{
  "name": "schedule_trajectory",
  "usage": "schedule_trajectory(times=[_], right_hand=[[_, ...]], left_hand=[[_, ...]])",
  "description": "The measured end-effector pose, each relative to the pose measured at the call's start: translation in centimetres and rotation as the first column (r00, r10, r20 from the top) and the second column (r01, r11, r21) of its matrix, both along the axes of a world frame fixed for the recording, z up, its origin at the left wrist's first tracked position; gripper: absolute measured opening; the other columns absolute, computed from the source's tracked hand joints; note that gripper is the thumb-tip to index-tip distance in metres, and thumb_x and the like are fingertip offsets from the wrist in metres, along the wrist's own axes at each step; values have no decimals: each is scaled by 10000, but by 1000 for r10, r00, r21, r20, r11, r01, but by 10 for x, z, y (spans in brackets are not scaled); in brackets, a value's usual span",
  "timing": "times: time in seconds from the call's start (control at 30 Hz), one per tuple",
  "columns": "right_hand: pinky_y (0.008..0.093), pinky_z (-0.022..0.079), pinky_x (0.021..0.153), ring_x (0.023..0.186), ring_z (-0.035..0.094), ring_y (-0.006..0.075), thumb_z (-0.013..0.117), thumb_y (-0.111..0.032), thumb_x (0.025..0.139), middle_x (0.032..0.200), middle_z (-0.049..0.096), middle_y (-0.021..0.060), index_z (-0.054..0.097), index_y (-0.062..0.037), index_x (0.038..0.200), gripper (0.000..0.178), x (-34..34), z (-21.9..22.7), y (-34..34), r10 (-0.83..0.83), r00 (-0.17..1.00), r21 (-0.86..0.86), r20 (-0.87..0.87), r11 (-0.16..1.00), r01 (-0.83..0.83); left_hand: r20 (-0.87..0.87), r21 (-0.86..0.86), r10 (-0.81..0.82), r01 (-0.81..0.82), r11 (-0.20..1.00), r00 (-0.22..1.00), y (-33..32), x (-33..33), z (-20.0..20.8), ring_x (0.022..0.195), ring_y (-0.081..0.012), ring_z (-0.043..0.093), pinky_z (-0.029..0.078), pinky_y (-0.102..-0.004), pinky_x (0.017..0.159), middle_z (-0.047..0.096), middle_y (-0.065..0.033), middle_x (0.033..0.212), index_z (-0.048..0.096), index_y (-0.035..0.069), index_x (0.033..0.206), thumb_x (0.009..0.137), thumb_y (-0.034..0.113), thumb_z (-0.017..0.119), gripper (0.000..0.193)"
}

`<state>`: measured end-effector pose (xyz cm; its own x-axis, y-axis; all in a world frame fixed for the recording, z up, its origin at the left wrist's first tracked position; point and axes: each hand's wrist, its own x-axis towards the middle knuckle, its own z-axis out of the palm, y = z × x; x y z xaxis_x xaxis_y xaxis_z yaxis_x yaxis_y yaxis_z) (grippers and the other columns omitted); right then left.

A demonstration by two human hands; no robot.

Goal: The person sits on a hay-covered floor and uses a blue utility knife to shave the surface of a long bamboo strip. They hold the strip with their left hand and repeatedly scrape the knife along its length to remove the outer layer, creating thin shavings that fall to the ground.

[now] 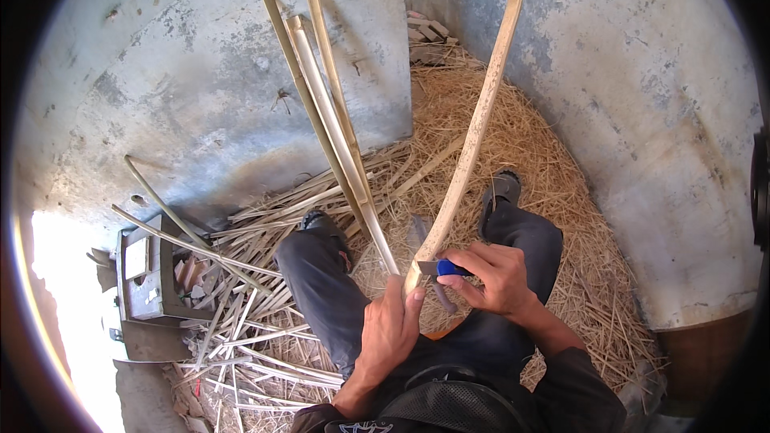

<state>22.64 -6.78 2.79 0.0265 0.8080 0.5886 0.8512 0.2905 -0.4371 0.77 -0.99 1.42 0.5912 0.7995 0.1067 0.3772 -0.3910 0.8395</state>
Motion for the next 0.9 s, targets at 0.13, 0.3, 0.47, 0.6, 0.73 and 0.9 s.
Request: schedule_trajectory(times=[0.13, 0.3, 0.47, 0.6, 0.73, 0.9], right_hand=[[336, 523, 554, 600, 675, 208, 867, -391, 918, 781, 707, 40, 811, -87, 1075, 346, -2, -2, 2, -3, 1000, 10, 13, 1000, 3], [340, 520, 552, 596, 672, 217, 861, -392, 923, 776, 701, 45, 812, -87, 1076, 344, -5, -2, 2, -12, 1000, 3, 6, 1000, 12], [341, 516, 544, 591, 674, 223, 861, -397, 921, 776, 711, 52, 813, -86, 1069, 348, -5, -6, 4, -23, 1000, 3, -9, 1000, 23], [339, 512, 533, 578, 671, 223, 863, -384, 920, 770, 713, 51, 814, -85, 1062, 335, -2, -5, 8, -33, 999, 33, -39, 999, 35], [333, 508, 527, 578, 678, 222, 864, -371, 922, 764, 713, 48, 813, -82, 1055, 323, 4, -3, 9, -28, 1000, 14, 0, 999, 28], [341, 483, 501, 540, 637, 203, 842, -389, 942, 728, 666, 23, 808, -115, 1074, 307, 15, -5, 15, -23, 999, 73, 27, 997, 21]], left_hand=[[-20, 41, 24, -23, 999, 1000, 1, 3, -2, 688, -544, 650, 481, -609, 625, 643, -286, 713, 520, -6, 1107, 1132, 289, 599, 306], [-14, 42, 35, -35, 999, 999, 1, 3, -2, 686, -546, 654, 478, -602, 600, 651, -297, 723, 518, -5, 1101, 1122, 270, 619, 294], [-14, 37, 40, -39, 999, 999, 2, 2, -4, 683, -550, 651, 472, -604, 584, 652, -301, 724, 518, -5, 1098, 1119, 260, 624, 286], [-15, 46, 43, -42, 998, 999, 3, 1, -4, 685, -552, 652, 473, -606, 586, 652, -303, 724, 518, -5, 1098, 1121, 262, 620, 287], [-44, 46, 46, -44, 998, 998, 4, 2, -2, 690, -553, 657, 482, -602, 589, 653, -310, 729, 514, -8, 1104, 1124, 266, 614, 292], [-56, 50, 39, -36, 998, 998, 4, 3, -3, 685, -555, 658, 488, -595, 582, 651, -308, 719, 512, -11, 1102, 1128, 278, 606, 305]])
